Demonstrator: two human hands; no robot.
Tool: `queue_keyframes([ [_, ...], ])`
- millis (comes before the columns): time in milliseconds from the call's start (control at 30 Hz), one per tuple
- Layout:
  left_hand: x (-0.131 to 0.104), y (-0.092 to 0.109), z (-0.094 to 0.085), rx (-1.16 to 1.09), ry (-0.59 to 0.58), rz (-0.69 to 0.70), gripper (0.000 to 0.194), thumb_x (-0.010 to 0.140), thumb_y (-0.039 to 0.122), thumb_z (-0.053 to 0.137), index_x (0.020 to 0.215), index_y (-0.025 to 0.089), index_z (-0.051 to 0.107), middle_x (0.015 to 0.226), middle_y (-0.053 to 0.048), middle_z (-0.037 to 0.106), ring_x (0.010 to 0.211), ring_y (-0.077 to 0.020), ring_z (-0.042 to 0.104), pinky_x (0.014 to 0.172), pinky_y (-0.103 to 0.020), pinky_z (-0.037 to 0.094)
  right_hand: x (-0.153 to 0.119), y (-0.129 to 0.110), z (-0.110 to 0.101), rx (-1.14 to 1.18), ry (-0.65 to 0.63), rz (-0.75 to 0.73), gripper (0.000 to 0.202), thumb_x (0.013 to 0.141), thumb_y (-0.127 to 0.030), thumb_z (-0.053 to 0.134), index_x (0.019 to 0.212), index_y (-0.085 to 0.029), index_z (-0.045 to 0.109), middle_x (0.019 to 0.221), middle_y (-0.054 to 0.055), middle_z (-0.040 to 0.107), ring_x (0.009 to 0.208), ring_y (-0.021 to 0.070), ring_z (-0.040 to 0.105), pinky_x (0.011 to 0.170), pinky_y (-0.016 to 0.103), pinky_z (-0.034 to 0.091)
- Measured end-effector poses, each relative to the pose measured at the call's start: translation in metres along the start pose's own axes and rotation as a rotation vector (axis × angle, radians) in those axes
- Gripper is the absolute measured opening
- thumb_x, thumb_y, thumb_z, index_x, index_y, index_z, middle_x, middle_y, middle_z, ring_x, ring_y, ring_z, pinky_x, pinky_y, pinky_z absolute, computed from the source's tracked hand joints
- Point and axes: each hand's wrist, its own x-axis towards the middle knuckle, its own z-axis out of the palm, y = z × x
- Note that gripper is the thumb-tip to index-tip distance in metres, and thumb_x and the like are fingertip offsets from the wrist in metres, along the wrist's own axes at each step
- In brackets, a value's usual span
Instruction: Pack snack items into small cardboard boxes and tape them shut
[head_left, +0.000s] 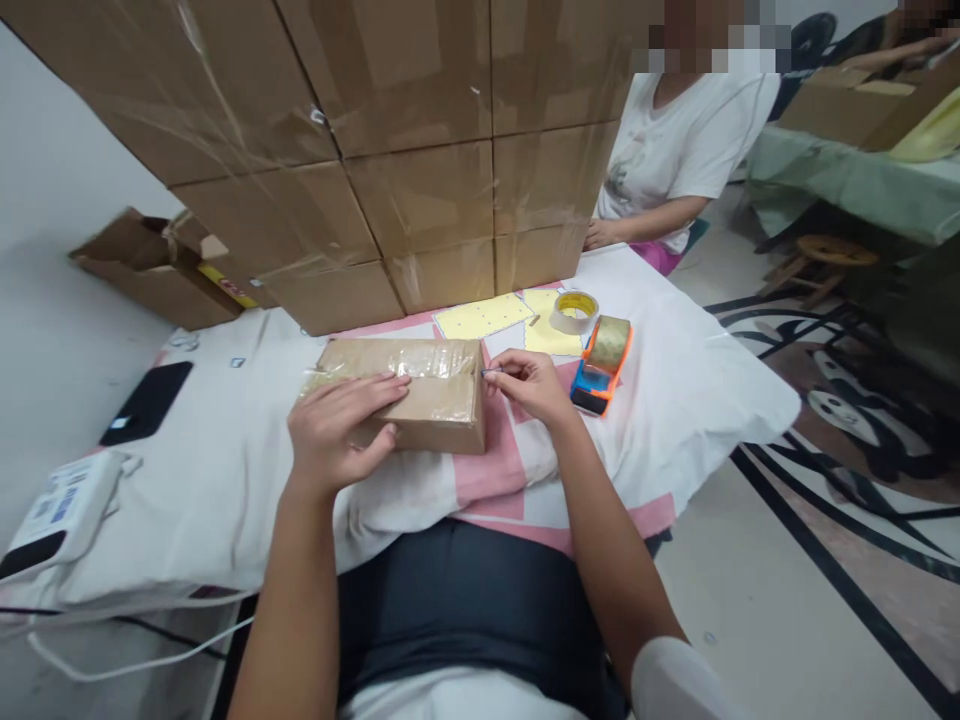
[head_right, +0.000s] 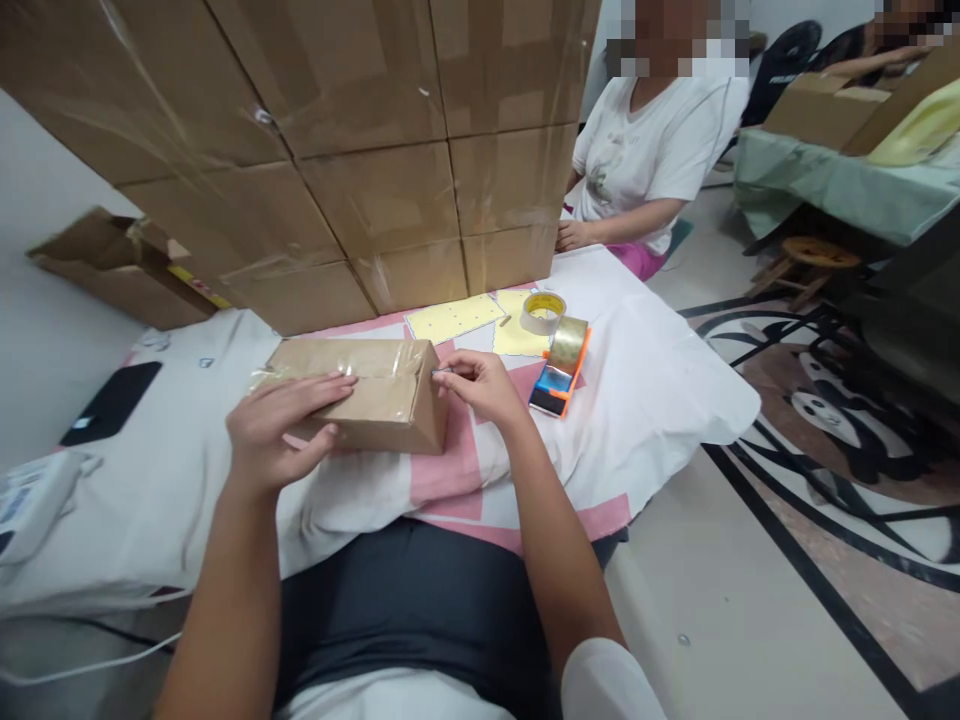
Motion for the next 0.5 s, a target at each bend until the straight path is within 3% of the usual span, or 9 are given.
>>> queue_keyframes([
  [167, -0.001, -0.001, 0.001, 0.012, -0.007, -0.006, 0.033, 0.082, 0.031, 0.062, 0.113, 0.026, 0.071, 0.121, -0.002, 0.076, 0.117, -0.0258, 0.07, 0.098, -0.04, 0.055, 0.0, 0.005, -0.011, 0.026, -0.081, 0.09, 0.036, 0.071, -0.047, 0.085, 0.077, -0.018, 0.066, 0.06, 0.001, 0.068, 0.052, 0.0121, 0.057, 0.048, 0.022, 0.036],
  [367, -0.001, 0.001, 0.001, 0.026, 0.011, 0.0, 0.034, 0.081, 0.029, 0.063, 0.114, 0.028, 0.07, 0.121, -0.001, 0.076, 0.116, -0.0256, 0.07, 0.097, -0.04, 0.053, 0.001, 0.002, -0.019, 0.034, -0.357, 0.224, 0.036, 0.074, -0.047, 0.083, 0.081, -0.016, 0.067, 0.06, 0.0, 0.07, 0.041, 0.0072, 0.046, 0.039, 0.02, 0.03],
  [500, -0.001, 0.002, 0.001, 0.025, 0.015, -0.004, 0.033, 0.082, 0.029, 0.062, 0.114, 0.028, 0.07, 0.12, 0.0, 0.076, 0.116, -0.0251, 0.07, 0.096, -0.04, 0.053, -0.001, -0.003, -0.018, 0.031, -0.461, 0.253, 0.031, 0.076, -0.042, 0.082, 0.081, -0.015, 0.067, 0.064, 0.002, 0.072, 0.047, 0.0085, 0.054, 0.042, 0.019, 0.034],
])
